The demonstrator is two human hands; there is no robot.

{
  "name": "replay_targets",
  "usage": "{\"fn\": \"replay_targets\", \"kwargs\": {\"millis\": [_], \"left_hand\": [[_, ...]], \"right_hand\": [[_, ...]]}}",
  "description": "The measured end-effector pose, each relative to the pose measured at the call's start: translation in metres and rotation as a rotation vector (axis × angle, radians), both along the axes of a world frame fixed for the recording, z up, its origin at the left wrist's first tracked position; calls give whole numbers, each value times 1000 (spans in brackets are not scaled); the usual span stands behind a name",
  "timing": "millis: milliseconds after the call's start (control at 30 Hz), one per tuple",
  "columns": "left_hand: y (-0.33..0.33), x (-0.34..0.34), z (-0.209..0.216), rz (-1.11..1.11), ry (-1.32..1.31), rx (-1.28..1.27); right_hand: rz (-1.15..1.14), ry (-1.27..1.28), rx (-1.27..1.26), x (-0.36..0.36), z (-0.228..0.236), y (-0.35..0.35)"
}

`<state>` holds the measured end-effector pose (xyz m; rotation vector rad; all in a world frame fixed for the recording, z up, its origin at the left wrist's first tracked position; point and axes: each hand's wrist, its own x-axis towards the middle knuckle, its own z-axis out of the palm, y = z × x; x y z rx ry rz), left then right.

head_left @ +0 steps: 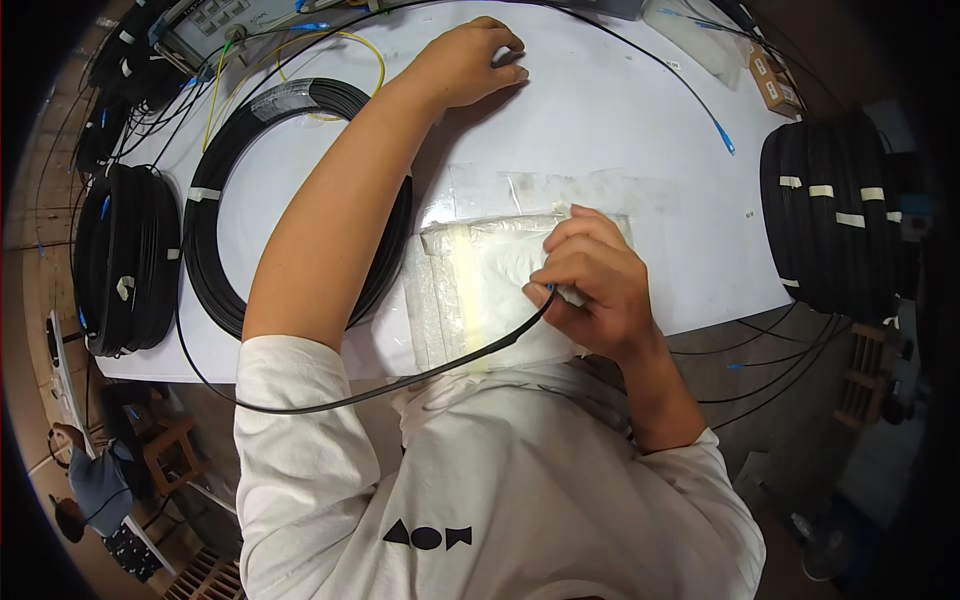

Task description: The recorder uses a digital inspection microscope to examine the end faces of fiber optic cables.

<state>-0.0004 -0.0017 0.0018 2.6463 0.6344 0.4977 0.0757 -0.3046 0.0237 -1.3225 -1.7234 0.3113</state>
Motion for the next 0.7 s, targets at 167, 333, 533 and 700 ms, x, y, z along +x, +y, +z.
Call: {"fn": "replay_targets", "kwargs": {"millis": [167, 333, 533, 700], "left_hand": [[3, 0, -2, -10, -14, 15], [2, 0, -3, -3, -13, -5], [2, -1, -3, -7, -14, -10], [0, 0, 0, 2, 7, -3]], "right_hand": [[-64, 80, 8, -2, -1, 2], [-59, 18, -12, -1, 1, 2], [-43, 38, 33, -2, -1, 1], [-63, 7, 0, -2, 0, 1]]}}
